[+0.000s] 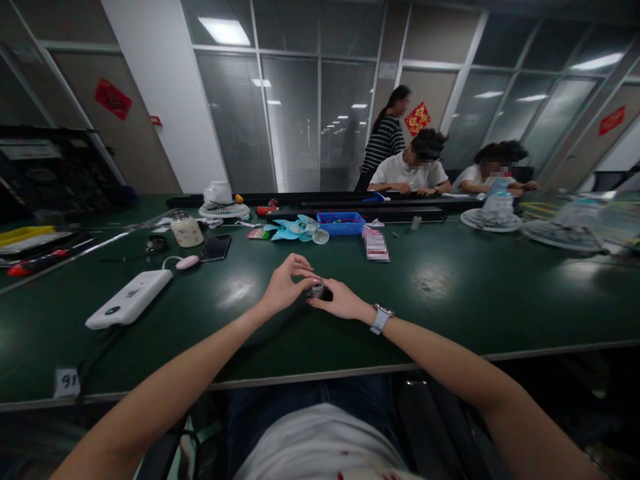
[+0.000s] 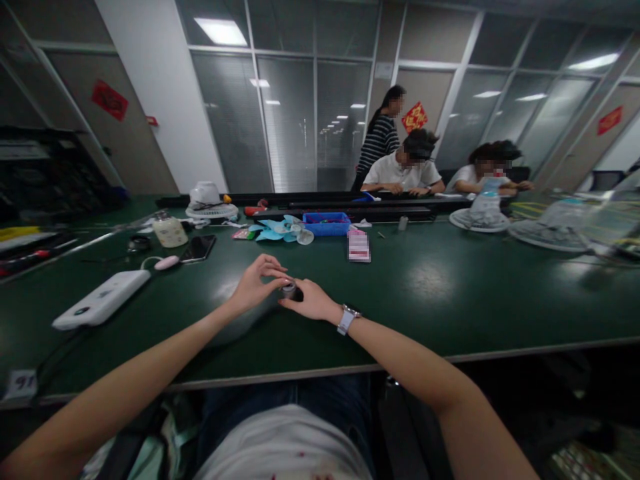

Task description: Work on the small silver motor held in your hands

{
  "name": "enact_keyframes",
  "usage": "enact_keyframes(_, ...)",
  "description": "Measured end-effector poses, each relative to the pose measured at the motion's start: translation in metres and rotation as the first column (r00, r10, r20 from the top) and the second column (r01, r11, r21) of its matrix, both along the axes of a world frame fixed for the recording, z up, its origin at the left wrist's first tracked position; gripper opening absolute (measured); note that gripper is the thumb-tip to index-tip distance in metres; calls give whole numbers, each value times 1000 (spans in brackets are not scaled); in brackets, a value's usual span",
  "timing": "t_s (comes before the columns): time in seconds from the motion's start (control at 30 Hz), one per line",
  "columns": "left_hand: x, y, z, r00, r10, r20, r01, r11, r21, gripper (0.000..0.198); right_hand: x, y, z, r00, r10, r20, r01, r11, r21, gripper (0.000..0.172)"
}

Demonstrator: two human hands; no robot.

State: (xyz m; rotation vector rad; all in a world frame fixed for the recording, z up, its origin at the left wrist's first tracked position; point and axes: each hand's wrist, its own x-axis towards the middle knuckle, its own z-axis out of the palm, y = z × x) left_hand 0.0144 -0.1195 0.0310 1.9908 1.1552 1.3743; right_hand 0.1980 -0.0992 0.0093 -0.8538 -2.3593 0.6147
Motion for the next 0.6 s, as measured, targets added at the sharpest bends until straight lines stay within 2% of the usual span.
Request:
enact_keyframes(0.47, -1, -5, 3, 992, -5, -122, 14, 997, 72, 18, 1, -2, 4, 1000, 0, 9, 0, 1000, -19, 42)
enact_keyframes(0.6, 1, -8, 4, 995, -5, -102, 11, 998, 58, 22, 1, 0, 2, 1000, 4, 3, -4, 1000, -13, 40)
